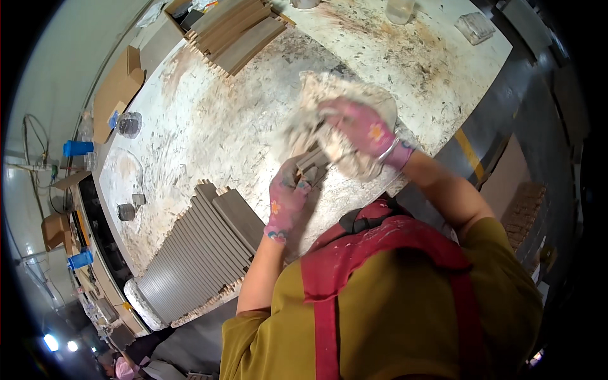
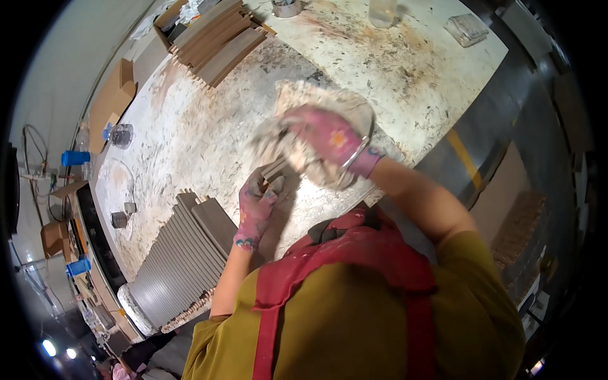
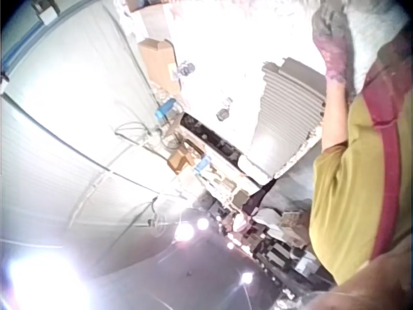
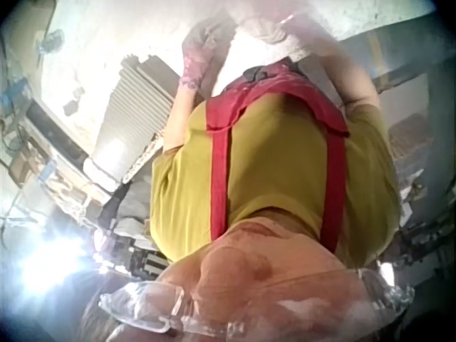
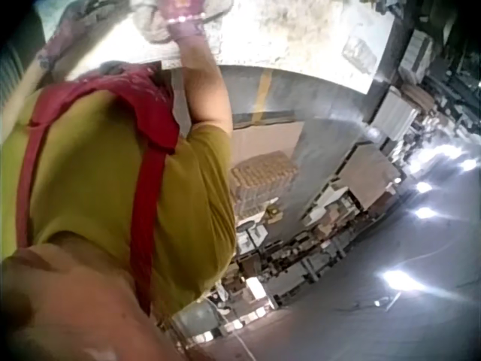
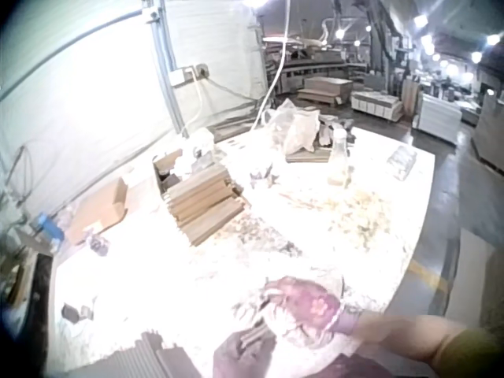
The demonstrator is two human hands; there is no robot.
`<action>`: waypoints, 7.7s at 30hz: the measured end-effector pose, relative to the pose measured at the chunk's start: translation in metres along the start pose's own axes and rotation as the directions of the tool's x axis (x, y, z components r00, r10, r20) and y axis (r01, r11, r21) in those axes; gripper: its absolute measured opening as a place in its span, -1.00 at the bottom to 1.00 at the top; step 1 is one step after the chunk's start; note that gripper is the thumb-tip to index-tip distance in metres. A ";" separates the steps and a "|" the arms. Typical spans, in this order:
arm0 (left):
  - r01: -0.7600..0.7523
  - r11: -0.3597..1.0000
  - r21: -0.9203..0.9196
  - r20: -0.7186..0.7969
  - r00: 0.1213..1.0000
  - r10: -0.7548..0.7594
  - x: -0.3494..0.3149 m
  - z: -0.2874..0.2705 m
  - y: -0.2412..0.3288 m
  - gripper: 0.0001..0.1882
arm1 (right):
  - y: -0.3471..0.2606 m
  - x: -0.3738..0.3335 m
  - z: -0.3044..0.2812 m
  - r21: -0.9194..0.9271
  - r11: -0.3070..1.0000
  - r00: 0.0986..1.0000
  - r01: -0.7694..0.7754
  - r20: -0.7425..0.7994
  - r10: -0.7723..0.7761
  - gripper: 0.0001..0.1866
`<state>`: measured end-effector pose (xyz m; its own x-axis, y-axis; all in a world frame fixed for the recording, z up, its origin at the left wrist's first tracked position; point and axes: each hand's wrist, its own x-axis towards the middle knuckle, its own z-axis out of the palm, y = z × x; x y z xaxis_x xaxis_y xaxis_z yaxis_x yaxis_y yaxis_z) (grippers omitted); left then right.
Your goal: The person wipes wooden slats with a cloth, scrapes the edges with a tool, and arranges them in a row on the workbench.
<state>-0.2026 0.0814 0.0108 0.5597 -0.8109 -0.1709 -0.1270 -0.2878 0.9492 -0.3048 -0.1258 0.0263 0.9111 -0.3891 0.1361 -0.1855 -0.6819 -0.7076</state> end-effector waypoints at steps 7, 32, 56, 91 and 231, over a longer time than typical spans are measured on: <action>0.063 0.959 0.276 -0.019 0.998 -0.060 -0.001 -0.017 0.014 -0.63 | 0.011 -0.008 0.001 -0.393 0.917 0.980 -0.067 -0.198 -0.013 -0.65; 0.236 0.947 -0.220 -0.104 0.959 -0.263 -0.004 -0.028 -0.001 -0.83 | 0.011 -0.015 0.005 -0.456 0.888 0.981 -0.060 -0.189 -0.031 -0.61; 0.008 0.977 0.212 -0.060 0.998 0.005 0.011 -0.009 -0.037 -0.72 | -0.027 -0.021 0.050 -0.356 0.893 0.959 0.276 0.160 -0.233 -0.60; 0.251 0.886 -0.390 -0.376 0.835 -0.402 0.035 -0.016 0.023 -0.52 | 0.236 0.331 -0.100 -0.461 0.888 0.962 0.001 -0.241 -0.126 -0.77; 0.008 0.778 0.628 -0.345 0.899 0.269 0.005 0.007 0.011 -0.37 | 0.012 -0.016 0.063 0.156 0.986 0.999 0.053 -0.013 -0.052 -0.79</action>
<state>-0.2069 0.0700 0.0185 0.7513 -0.6311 0.1928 -0.6088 -0.5502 0.5715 -0.2985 -0.0890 -0.0278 0.9148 -0.3608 0.1816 -0.0767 -0.5965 -0.7989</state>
